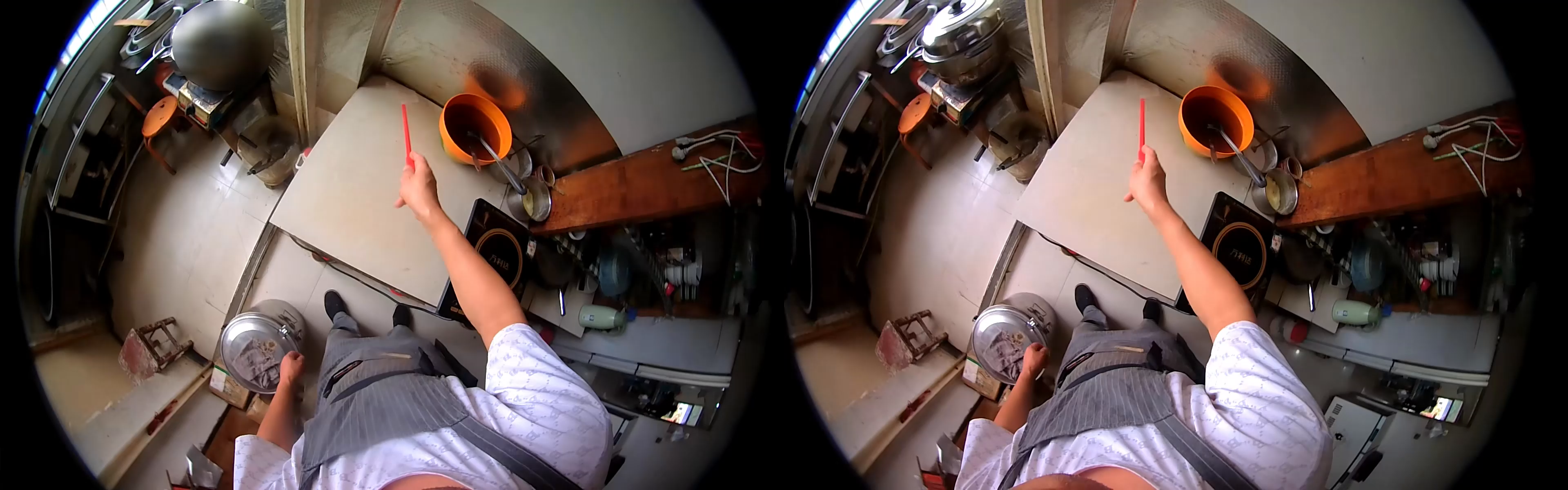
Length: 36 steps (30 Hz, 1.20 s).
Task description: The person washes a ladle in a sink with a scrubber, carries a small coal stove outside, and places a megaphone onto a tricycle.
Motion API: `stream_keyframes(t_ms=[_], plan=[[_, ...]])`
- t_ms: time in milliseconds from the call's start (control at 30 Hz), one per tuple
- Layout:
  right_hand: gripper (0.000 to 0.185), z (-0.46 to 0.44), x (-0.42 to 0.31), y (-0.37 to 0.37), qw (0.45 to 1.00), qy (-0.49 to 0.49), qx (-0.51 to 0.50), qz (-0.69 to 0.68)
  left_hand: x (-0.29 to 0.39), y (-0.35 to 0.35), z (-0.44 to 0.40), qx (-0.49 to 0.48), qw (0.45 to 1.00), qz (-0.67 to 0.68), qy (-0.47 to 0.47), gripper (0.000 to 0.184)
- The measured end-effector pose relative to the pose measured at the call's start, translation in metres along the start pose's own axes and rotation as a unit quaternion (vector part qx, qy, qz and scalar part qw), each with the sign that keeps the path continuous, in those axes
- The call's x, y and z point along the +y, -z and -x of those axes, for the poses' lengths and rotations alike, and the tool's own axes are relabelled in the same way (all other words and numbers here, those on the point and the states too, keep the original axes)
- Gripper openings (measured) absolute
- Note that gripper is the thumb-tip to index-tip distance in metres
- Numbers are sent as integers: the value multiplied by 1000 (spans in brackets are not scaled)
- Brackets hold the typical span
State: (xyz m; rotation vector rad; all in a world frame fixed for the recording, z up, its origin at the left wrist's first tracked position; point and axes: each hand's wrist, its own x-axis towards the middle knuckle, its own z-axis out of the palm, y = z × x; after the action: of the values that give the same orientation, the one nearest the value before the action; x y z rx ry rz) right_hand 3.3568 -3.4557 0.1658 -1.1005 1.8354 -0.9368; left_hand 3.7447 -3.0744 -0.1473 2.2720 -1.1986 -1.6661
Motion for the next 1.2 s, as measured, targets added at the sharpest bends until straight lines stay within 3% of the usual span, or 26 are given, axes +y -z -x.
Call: stream_keyframes(t_ms=[267, 367, 400, 567, 700, 733, 800, 867, 967, 1000, 1033, 1200], plan=[[43, 20, 13, -13, 1000, -18, 9, 10, -46, -5, -46, -51, 998, 21, 7, 29], [43, 18, 14, -17, 1000, -5, 22, 5, -3, 12, -28, -81, 995, 39, 48, 28], [42, 23, 12, -19, 1000, 7, 11, 13, 1, 13, -31, -40, 999, -6, -37, 28], [42, 68, 22, -41, 996, 16, -70, 54, 24, 25, -33, -33, 999, -23, -26, 30], [47, 102, 76, -70, 975, 208, -15, 81, 45, 31, -28, -31, 999, -11, -35, 31], [46, 115, 69, -69, 990, 93, -64, 84, 53, 34, -20, -17, 997, -39, -65, 31], [44, 126, 111, -79, 982, 171, -34, 73, 62, 37, -8, 8, 994, -55, -90, 31], [47, 140, 134, -77, 974, 125, -51, 183, 60, 34, -5, 14, 995, -42, -85, 33], [49, 149, 140, -76, 980, -50, -142, 131, 64, 39, 3, 36, 995, -39, -85, 39], [48, 152, 130, -77, 976, -59, -157, 140, 69, 37, 8, 29, 998, 24, -41, 41], [48, 155, 128, -78, 972, -73, -167, 151, 59, 30, 3, 54, 996, 3, -74, 41], [32, 151, 135, -88, 967, -76, -180, 164, 68, 33, 25, 22, 1000, 15, -14, 47]])
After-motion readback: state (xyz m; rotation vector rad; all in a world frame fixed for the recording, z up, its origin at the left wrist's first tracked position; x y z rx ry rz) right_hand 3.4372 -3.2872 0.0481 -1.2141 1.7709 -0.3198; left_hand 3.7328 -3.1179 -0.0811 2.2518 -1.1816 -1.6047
